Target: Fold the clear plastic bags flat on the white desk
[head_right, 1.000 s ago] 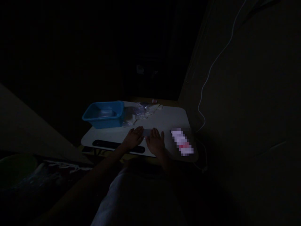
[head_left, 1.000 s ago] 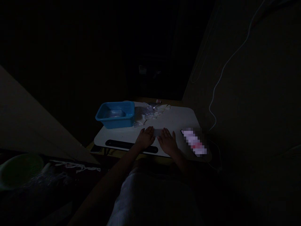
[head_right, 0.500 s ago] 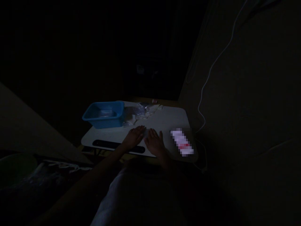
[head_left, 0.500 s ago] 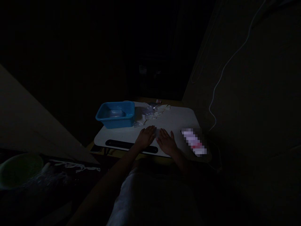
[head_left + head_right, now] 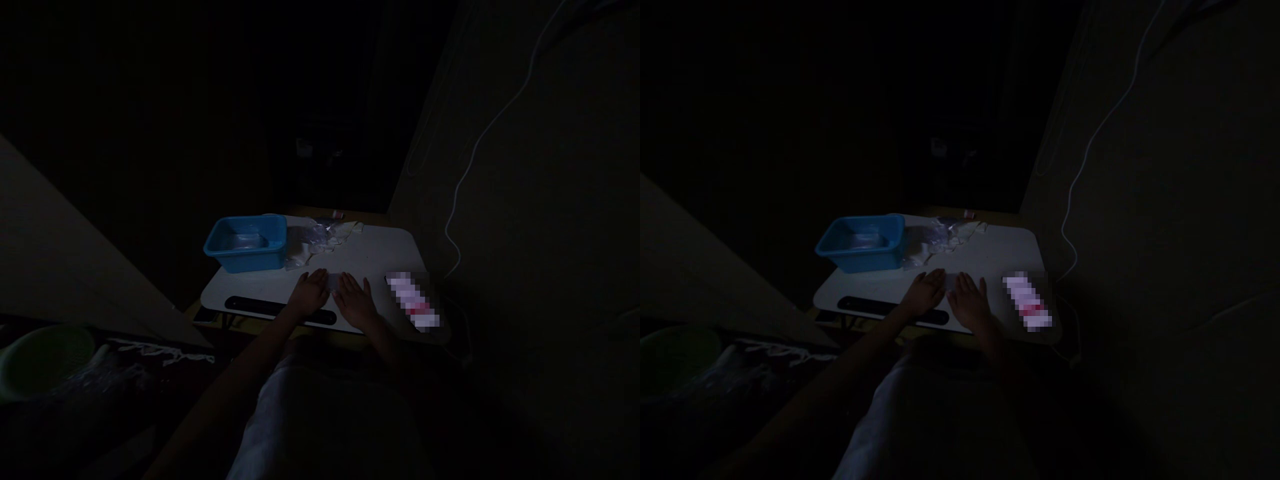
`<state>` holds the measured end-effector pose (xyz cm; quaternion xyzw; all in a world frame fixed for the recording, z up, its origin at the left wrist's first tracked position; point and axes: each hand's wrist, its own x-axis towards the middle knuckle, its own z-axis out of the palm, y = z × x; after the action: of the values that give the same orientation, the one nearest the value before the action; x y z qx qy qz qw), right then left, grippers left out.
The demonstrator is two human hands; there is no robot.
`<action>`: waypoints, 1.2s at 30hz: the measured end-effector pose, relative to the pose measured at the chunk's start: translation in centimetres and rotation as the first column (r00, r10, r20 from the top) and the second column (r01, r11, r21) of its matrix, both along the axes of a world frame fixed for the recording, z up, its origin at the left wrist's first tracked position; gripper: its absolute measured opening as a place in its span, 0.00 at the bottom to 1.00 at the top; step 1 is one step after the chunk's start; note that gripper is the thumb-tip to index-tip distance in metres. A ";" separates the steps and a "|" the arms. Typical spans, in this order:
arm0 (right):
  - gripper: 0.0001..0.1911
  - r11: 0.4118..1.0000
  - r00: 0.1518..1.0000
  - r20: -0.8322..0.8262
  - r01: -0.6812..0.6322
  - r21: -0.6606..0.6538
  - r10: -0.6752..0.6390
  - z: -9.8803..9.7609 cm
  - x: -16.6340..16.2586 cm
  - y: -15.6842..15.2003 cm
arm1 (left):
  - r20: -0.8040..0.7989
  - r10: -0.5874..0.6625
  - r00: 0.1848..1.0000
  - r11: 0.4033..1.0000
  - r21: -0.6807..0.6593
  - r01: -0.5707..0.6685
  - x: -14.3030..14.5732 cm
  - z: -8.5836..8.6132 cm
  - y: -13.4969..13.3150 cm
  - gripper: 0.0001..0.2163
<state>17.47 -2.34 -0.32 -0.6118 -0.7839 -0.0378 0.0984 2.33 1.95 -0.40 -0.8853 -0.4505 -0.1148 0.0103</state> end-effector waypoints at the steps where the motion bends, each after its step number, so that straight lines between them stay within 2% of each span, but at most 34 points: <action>1: 0.28 1.000 1.000 -0.002 0.001 -0.001 -0.001 0.0 0.0 0.0 | -0.002 0.000 1.000 1.000 -0.001 0.000 0.0 0.0 0.0 0.21; 11: 0.29 1.000 1.000 0.002 0.007 -0.001 -0.007 -0.2 0.1 0.0 | -0.004 0.004 1.000 1.000 0.013 -0.004 0.0 -0.1 0.0 0.21; 17: 0.29 0.999 1.000 0.015 -0.002 0.052 0.002 0.2 -0.1 0.1 | -0.024 0.008 1.000 1.000 0.003 -0.008 0.0 0.0 0.1 0.21; 25: 0.30 0.996 0.996 0.010 -0.090 -0.019 0.090 0.3 -0.8 0.8 | -0.050 0.015 0.999 1.000 -0.023 -0.016 -0.1 0.1 0.2 0.22; 36: 0.31 1.000 1.000 0.002 -0.004 -0.003 0.004 -0.2 0.1 0.4 | -0.035 0.031 0.999 0.999 -0.020 -0.032 0.2 0.6 -0.1 0.22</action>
<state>17.57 -1.90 -0.54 -0.6104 -0.7853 -0.0369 0.0966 2.55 1.81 0.16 -0.8799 -0.4654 -0.0948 0.0107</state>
